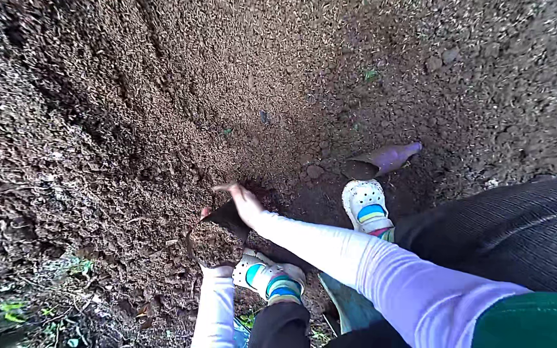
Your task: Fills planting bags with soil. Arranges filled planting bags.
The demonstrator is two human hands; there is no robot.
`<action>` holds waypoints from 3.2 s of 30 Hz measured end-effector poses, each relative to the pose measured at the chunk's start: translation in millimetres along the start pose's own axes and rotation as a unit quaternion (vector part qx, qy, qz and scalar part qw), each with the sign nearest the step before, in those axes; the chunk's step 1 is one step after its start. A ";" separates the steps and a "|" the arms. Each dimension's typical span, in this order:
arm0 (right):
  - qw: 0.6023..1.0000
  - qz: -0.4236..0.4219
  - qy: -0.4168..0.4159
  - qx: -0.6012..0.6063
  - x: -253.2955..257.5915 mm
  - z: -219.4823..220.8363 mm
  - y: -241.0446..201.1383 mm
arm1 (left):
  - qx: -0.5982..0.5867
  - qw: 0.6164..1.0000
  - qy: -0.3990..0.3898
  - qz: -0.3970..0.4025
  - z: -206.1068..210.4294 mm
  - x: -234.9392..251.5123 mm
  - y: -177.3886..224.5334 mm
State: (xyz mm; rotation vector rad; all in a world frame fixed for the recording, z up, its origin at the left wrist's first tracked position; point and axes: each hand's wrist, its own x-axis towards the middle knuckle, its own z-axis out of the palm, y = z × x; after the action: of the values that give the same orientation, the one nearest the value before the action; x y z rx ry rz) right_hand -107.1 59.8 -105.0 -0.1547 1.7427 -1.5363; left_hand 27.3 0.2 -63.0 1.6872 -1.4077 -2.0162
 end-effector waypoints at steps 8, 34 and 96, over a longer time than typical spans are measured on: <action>0.962 0.033 -0.223 -0.153 10.5 -2.5 -40.2 | -0.300 0.945 -0.047 -0.122 11.6 15.3 2.9; 0.955 0.034 -0.284 -0.074 22.4 -12.4 -66.7 | -0.227 0.955 -0.021 -0.187 8.9 -21.4 10.1; 0.900 0.051 -0.270 -0.339 -44.5 56.8 -140.7 | 0.297 0.937 -0.183 0.013 -44.7 -47.5 73.6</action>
State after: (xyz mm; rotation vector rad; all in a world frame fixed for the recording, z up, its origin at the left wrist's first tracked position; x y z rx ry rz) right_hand -97.4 4.0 42.6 -0.7512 1.7032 -0.6505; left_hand 50.2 -33.9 26.4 1.4956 -2.3437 -2.0988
